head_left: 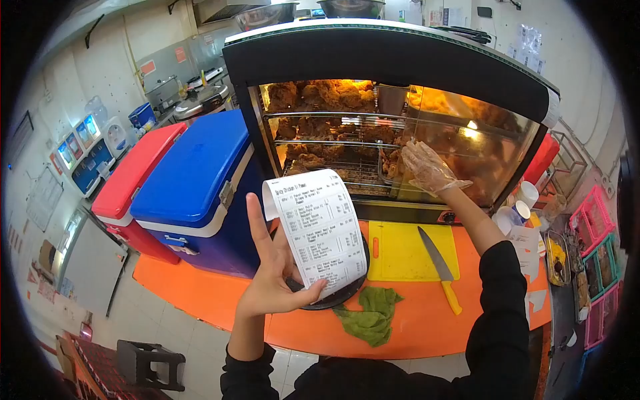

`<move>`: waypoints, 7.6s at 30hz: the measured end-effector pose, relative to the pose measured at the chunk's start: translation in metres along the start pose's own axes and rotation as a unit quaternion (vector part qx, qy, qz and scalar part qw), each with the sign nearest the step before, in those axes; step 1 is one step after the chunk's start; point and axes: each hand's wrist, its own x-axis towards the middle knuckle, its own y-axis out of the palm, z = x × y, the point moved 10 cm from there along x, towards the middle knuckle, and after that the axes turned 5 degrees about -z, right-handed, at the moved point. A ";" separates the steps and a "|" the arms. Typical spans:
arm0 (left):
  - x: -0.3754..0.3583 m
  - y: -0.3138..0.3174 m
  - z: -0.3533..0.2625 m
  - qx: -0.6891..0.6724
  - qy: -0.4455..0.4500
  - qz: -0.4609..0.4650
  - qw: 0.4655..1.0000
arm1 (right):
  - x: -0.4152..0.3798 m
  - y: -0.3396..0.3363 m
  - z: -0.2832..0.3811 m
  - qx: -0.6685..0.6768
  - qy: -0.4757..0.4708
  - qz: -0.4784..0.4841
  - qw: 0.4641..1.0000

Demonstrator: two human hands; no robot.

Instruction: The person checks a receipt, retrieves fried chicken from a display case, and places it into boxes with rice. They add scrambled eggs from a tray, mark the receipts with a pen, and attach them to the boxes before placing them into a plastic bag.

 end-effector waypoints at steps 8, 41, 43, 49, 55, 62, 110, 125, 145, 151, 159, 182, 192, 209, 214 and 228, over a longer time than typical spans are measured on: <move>-0.024 0.005 0.018 0.020 -0.005 0.059 0.998 | -0.005 -0.010 0.009 0.050 0.058 0.002 0.997; -0.043 0.029 0.060 -0.163 -0.158 -0.103 0.969 | -0.189 -0.045 0.209 0.581 0.403 -0.001 0.708; -0.042 0.031 0.056 -0.153 -0.151 -0.101 0.971 | -0.190 -0.051 0.208 0.573 0.398 -0.009 0.717; -0.041 0.034 0.047 -0.128 -0.144 -0.092 0.977 | -0.196 -0.057 0.205 0.571 0.410 0.053 0.709; -0.044 0.040 0.050 -0.142 -0.135 -0.083 0.977 | -0.198 -0.060 0.204 0.509 0.372 -0.016 0.776; -0.047 0.059 0.047 -0.093 -0.075 -0.022 0.993 | -0.197 -0.035 0.220 0.552 0.373 0.016 0.746; -0.072 0.063 0.090 -0.007 -0.059 -0.074 0.995 | -0.144 -0.068 0.219 0.658 0.337 0.086 0.668; -0.407 -0.097 0.151 0.630 -0.667 -0.039 0.397 | 0.005 -0.030 0.131 0.511 0.230 -0.092 0.823; -0.453 -0.111 0.217 0.395 -0.414 -0.645 0.508 | 0.252 0.168 -0.015 0.247 0.236 0.307 0.888; -0.453 -0.112 0.219 0.368 -0.395 -0.659 0.524 | 0.247 0.166 -0.019 0.254 0.250 0.295 0.887; -0.449 -0.112 0.214 0.384 -0.417 -0.651 0.504 | 0.209 0.118 -0.011 0.319 0.273 0.188 0.888; -0.467 -0.111 0.216 0.362 -0.394 -0.664 0.522 | 0.172 0.083 0.023 0.308 0.195 0.103 0.926; -0.453 -0.112 0.220 0.274 -0.334 -0.711 0.555 | 0.184 0.082 -0.004 0.154 0.163 0.228 0.948; -0.450 -0.113 0.225 0.265 -0.365 -0.693 0.563 | 0.231 0.161 -0.052 0.140 0.265 0.292 0.908; -0.453 -0.112 0.220 0.301 -0.375 -0.683 0.549 | 0.224 0.161 -0.053 0.141 0.272 0.298 0.904; -0.458 -0.112 0.223 0.263 -0.325 -0.712 0.564 | 0.194 0.116 -0.030 0.190 0.308 0.253 0.897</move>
